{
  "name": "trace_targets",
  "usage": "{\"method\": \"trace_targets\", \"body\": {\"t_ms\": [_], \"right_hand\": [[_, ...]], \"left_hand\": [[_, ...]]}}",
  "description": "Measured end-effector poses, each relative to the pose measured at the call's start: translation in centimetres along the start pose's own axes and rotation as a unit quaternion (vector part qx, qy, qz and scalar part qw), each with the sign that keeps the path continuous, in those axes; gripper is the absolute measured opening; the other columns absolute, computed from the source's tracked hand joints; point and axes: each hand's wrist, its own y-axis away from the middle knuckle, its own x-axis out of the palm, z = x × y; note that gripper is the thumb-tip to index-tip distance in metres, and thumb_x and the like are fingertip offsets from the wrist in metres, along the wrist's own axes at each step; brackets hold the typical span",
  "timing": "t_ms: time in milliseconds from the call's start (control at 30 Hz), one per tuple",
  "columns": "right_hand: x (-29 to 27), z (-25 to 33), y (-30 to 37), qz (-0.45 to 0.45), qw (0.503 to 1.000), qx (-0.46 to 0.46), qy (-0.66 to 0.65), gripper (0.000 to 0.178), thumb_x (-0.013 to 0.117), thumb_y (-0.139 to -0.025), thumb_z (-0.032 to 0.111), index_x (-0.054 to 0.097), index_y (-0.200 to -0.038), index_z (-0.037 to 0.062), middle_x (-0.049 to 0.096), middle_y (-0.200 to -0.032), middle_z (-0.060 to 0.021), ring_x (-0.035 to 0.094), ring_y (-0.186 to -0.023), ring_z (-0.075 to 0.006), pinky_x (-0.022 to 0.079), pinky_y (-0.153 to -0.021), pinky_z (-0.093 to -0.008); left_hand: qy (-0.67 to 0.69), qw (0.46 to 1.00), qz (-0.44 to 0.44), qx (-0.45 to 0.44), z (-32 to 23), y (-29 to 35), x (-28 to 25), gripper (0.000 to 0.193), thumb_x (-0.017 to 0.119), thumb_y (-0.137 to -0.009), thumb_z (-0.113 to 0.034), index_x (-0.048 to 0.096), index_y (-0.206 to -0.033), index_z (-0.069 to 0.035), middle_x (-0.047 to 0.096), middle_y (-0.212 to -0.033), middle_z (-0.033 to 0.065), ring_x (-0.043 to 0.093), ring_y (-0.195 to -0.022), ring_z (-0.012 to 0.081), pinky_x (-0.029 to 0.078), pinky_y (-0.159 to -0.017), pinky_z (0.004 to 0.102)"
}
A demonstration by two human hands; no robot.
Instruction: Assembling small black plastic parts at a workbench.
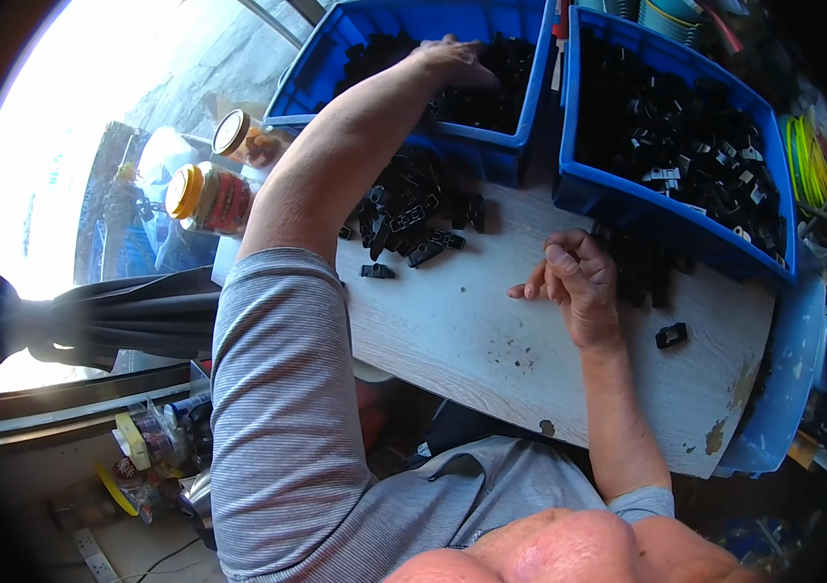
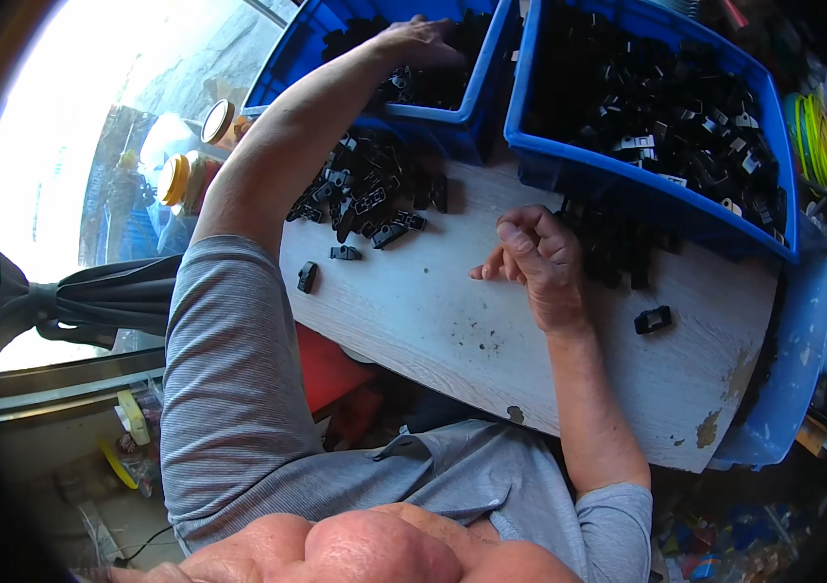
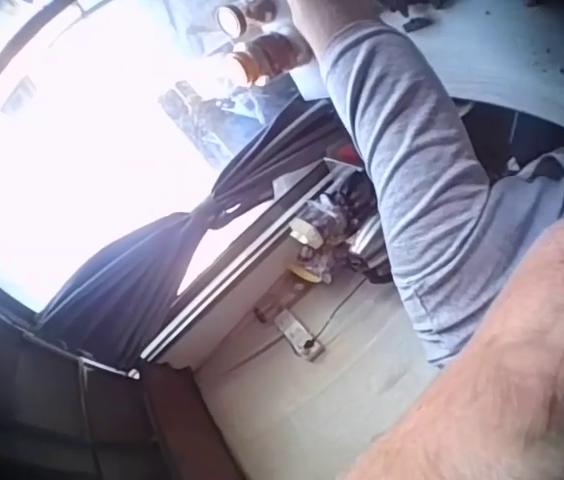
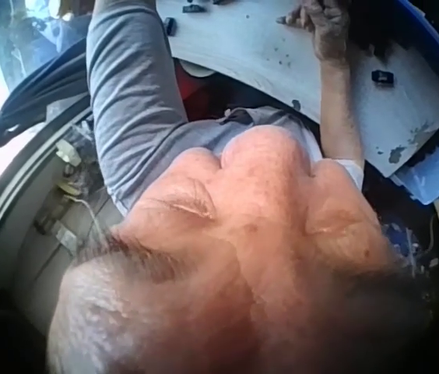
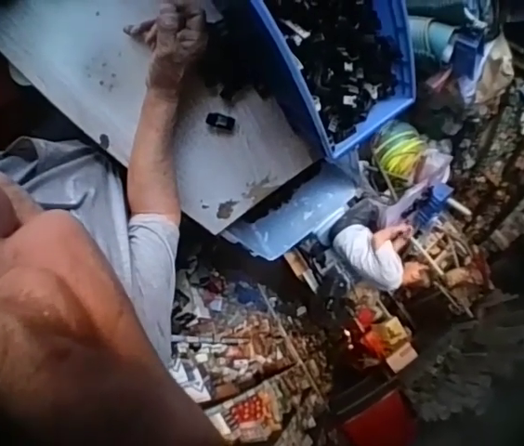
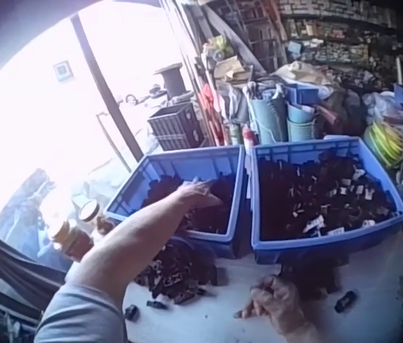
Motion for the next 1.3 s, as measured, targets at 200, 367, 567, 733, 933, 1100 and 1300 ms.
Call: {"method": "trace_targets", "body": {"t_ms": [200, 367, 567, 733, 933, 1100, 1300], "right_hand": [[0.5, -0.3, 0.0, 0.021, 1.0, -0.004, -0.017, 0.018, 0.065, -0.098, 0.023, 0.064, -0.105, 0.007, 0.051, -0.058, 0.0013, 0.065, -0.06, -0.0131, 0.065, -0.072, -0.048], [0.0, -0.5, 0.0, 0.015, 1.0, -0.008, -0.012, 0.017, 0.064, -0.098, 0.023, 0.064, -0.104, 0.0076, 0.051, -0.057, 0.0015, 0.065, -0.061, -0.0125, 0.065, -0.071, -0.0467], [0.5, -0.5, 0.1, 0.025, 1.0, -0.009, -0.012, 0.017, 0.064, -0.098, 0.023, 0.064, -0.104, 0.0079, 0.052, -0.058, 0.0017, 0.066, -0.061, -0.0125, 0.065, -0.071, -0.0464], [0.3, -0.5, 0.0, 0.019, 1.0, -0.017, -0.002, 0.017, 0.064, -0.098, 0.024, 0.064, -0.104, 0.0078, 0.052, -0.058, 0.0016, 0.065, -0.061, -0.0123, 0.065, -0.071, -0.0462], [0.4, -0.2, -0.1, 0.018, 1.0, -0.019, 0.016, 0.018, 0.065, -0.098, 0.024, 0.064, -0.104, 0.0069, 0.052, -0.058, 0.0015, 0.065, -0.06, -0.0124, 0.065, -0.071, -0.0463], [0.6, -0.3, 0.0, 0.015, 1.0, -0.009, -0.003, 0.017, 0.065, -0.099, 0.024, 0.065, -0.104, 0.0073, 0.051, -0.057, 0.0016, 0.065, -0.06, -0.0122, 0.065, -0.071, -0.0462], [0.7, -0.2, 0.2, 0.028, 0.999, -0.001, -0.018, 0.015, 0.065, -0.099, 0.022, 0.065, -0.099, 0.0075, 0.053, -0.063, 0.002, 0.066, -0.062, -0.0102, 0.064, -0.071, -0.0395]], "left_hand": [[-0.011, 1.0, -0.008, -0.023, 1.3, 1.8, -0.9, 0.087, 0.073, -0.076, -0.059, 0.044, -0.152, -0.025, 0.053, -0.147, 0.0159, 0.047, -0.139, 0.0351, 0.047, -0.107, 0.0508], [0.011, 0.999, 0.021, -0.034, -0.1, 2.0, -1.9, 0.073, 0.066, -0.081, -0.043, 0.048, -0.149, -0.023, 0.059, -0.142, 0.0117, 0.054, -0.134, 0.03, 0.046, -0.109, 0.0448], [0.0, 1.0, -0.001, -0.008, 0.7, 2.6, -1.8, 0.055, 0.063, -0.081, -0.033, 0.063, -0.135, -0.022, 0.068, -0.128, 0.0106, 0.064, -0.121, 0.0298, 0.052, -0.102, 0.0429], [0.016, 1.0, 0.005, -0.024, 0.4, 2.2, -2.3, 0.051, 0.066, -0.08, -0.03, 0.066, -0.131, -0.023, 0.07, -0.123, 0.0119, 0.067, -0.115, 0.028, 0.056, -0.096, 0.0415], [0.029, 0.997, -0.064, 0.025, 0.7, 2.1, -2.7, 0.053, 0.07, -0.079, -0.026, 0.067, -0.131, -0.019, 0.072, -0.119, 0.0139, 0.071, -0.107, 0.0297, 0.058, -0.092, 0.0408], [0.13, 0.985, -0.11, 0.029, 1.8, 2.0, -3.6, 0.046, 0.072, -0.078, -0.032, 0.071, -0.123, -0.022, 0.074, -0.109, 0.0096, 0.072, -0.099, 0.0264, 0.058, -0.088, 0.0384], [0.243, 0.96, -0.137, 0.011, 4.1, 5.6, -5.0, 0.039, 0.07, -0.083, -0.033, 0.072, -0.119, -0.018, 0.074, -0.094, 0.008, 0.07, -0.083, 0.0188, 0.058, -0.075, 0.0337]]}}
